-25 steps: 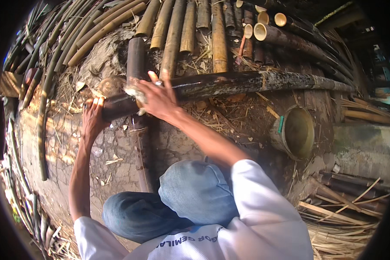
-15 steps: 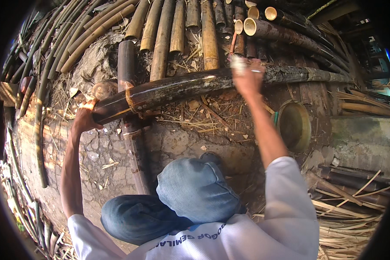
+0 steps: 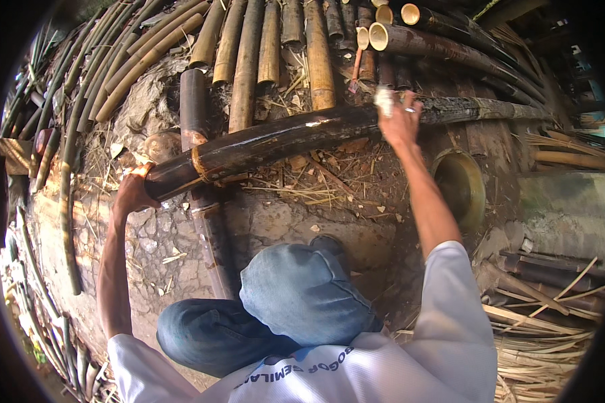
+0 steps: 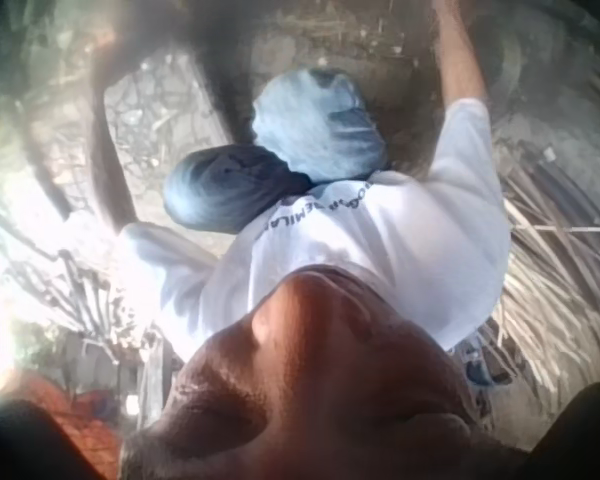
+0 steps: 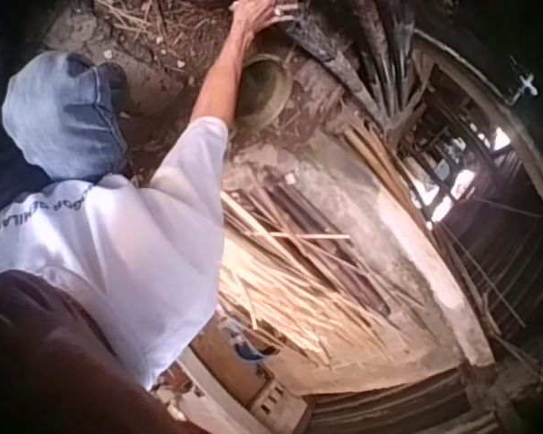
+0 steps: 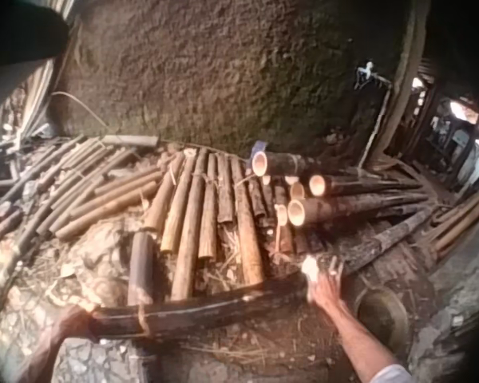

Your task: The person scrubs a long bamboo pole with a brush, repeatedly dipping the brush into a bucket of water. The person rotates the bamboo to clean different sections and continues scrubbing along its length.

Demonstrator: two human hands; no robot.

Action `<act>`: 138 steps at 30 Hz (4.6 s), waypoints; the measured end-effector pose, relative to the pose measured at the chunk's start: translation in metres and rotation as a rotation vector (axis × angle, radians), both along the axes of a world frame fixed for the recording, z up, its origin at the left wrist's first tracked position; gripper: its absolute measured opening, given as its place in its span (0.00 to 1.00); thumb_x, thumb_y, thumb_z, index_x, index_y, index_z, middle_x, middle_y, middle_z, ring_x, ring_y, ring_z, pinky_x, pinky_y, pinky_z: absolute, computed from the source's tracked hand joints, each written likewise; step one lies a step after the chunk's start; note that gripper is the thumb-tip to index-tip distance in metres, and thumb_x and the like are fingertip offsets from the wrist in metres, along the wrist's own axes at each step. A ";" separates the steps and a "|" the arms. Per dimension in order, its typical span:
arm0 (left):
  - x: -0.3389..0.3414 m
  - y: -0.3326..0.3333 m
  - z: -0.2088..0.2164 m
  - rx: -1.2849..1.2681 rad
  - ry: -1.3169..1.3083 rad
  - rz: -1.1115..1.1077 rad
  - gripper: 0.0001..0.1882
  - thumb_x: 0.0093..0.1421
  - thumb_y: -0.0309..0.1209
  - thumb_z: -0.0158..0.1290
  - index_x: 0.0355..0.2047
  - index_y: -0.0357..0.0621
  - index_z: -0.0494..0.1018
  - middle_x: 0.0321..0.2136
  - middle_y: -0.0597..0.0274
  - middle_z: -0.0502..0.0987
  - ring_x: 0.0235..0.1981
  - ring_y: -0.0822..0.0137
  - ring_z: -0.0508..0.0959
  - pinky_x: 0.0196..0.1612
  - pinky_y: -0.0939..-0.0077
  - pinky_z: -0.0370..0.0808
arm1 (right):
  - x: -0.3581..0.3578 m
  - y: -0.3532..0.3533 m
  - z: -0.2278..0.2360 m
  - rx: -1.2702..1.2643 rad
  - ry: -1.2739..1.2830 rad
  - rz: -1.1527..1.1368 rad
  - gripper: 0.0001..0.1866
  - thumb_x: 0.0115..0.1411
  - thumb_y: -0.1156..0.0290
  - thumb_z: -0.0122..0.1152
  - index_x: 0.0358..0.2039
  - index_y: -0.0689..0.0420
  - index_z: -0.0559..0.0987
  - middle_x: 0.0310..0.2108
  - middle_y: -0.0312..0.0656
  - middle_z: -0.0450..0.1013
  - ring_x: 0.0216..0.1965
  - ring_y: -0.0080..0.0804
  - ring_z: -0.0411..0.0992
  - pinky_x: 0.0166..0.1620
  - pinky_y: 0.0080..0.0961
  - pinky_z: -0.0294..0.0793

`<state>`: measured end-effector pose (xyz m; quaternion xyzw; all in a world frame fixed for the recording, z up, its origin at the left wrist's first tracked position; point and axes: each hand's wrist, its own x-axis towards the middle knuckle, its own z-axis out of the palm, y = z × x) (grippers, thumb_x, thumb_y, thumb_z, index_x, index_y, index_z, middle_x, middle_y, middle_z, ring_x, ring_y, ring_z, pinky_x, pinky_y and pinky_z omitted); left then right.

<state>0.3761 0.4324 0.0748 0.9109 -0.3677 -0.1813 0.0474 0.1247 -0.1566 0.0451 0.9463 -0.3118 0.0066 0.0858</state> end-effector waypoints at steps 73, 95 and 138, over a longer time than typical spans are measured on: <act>-0.016 -0.021 -0.048 -0.141 -0.402 0.018 0.51 0.35 0.30 0.73 0.63 0.40 0.66 0.54 0.45 0.76 0.55 0.45 0.75 0.59 0.52 0.70 | 0.105 0.217 -0.033 0.430 -0.255 0.484 0.25 0.66 0.53 0.63 0.56 0.57 0.80 0.55 0.46 0.80 0.72 0.46 0.60 0.77 0.60 0.28; 0.031 0.014 0.001 0.038 0.329 0.165 0.63 0.32 0.45 0.82 0.69 0.50 0.63 0.61 0.43 0.73 0.65 0.53 0.72 0.67 0.59 0.68 | 0.083 0.209 -0.041 0.415 -0.553 0.499 0.28 0.61 0.57 0.68 0.61 0.48 0.75 0.60 0.49 0.73 0.70 0.50 0.63 0.77 0.62 0.32; -0.024 0.001 -0.020 -0.083 -0.122 0.027 0.50 0.31 0.46 0.78 0.56 0.44 0.71 0.42 0.46 0.80 0.44 0.44 0.82 0.48 0.53 0.77 | 0.063 0.115 -0.027 0.113 -0.036 0.314 0.27 0.73 0.52 0.51 0.64 0.53 0.73 0.46 0.54 0.78 0.62 0.51 0.69 0.74 0.55 0.49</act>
